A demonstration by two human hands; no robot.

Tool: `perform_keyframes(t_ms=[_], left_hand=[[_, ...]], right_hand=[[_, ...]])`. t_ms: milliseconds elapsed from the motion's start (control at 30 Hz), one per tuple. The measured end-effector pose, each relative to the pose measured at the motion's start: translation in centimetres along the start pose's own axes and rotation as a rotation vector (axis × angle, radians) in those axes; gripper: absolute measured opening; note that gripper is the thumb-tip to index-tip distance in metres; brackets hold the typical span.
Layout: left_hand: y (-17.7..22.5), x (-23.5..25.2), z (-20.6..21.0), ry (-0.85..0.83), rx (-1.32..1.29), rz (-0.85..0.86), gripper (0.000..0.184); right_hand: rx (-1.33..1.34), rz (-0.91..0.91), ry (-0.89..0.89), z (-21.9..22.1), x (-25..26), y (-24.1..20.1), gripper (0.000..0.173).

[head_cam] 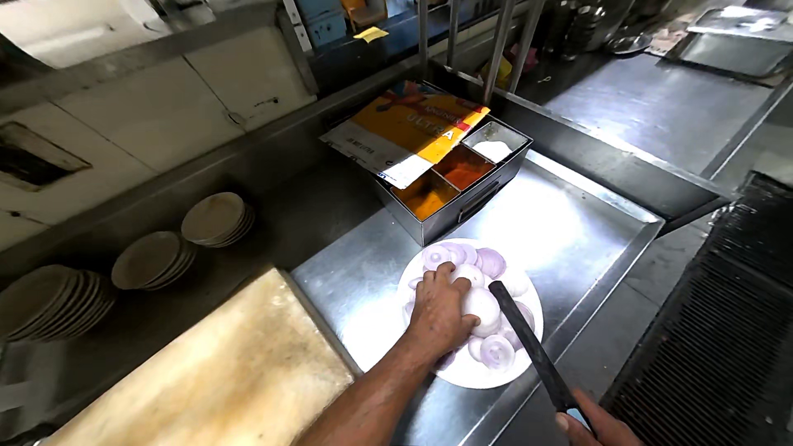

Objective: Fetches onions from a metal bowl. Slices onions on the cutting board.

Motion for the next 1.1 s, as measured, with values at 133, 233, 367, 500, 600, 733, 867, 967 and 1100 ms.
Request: perform_keyframes(t_ms=[133,233,367,500,600,733,867,967,1100], left_hand=[[0.0,-0.5,0.2,0.005,-0.048,0.005,0.045],[-0.3,-0.6,0.2,-0.023,-0.067,-0.023,0.043],[-0.3,0.7,-1.3,0.096,-0.08,0.074,0.028],[0.9,3.2,-2.4,0.105,-0.003,0.192,0.033],[0.8,4.8,-2.0,0.06,0.034,0.234,0.029],[1.1,5.3,-2.7,0.105,0.021,0.298,0.019],[0.6,7.5,-1.5,0.023,0.034,0.313,0.018],[0.1,7.5,-2.5,0.099,0.002,0.288,0.021],[-2.7,5.0,-5.4,0.285,-0.04,0.133,0.02]], right_hand=[[0.093,0.027,0.014,-0.1,0.1,0.1,0.037],[0.12,-0.005,0.018,-0.1,0.3,-0.1,0.037],[0.141,-0.007,0.027,-0.2,0.5,-0.1,0.035],[0.157,-0.021,0.039,-0.3,0.5,-0.3,0.032],[0.166,-0.027,0.065,-0.6,0.2,-0.3,0.033],[0.194,-0.004,0.085,-0.9,-0.1,0.4,0.033],[0.2,-0.002,0.088,-0.9,0.1,0.6,0.033],[0.222,-0.009,0.117,-1.1,0.2,0.7,0.031],[0.289,-0.028,0.262,-2.2,0.3,0.8,0.04]])
Point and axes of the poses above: each hand's wrist, its own x-axis towards the middle knuckle, its own z-axis out of the palm, y = z × x, the point moved 10 cm from there along x, towards the middle knuckle, and after that the axes turned 11 degrees about z, right-handed, at the moved point
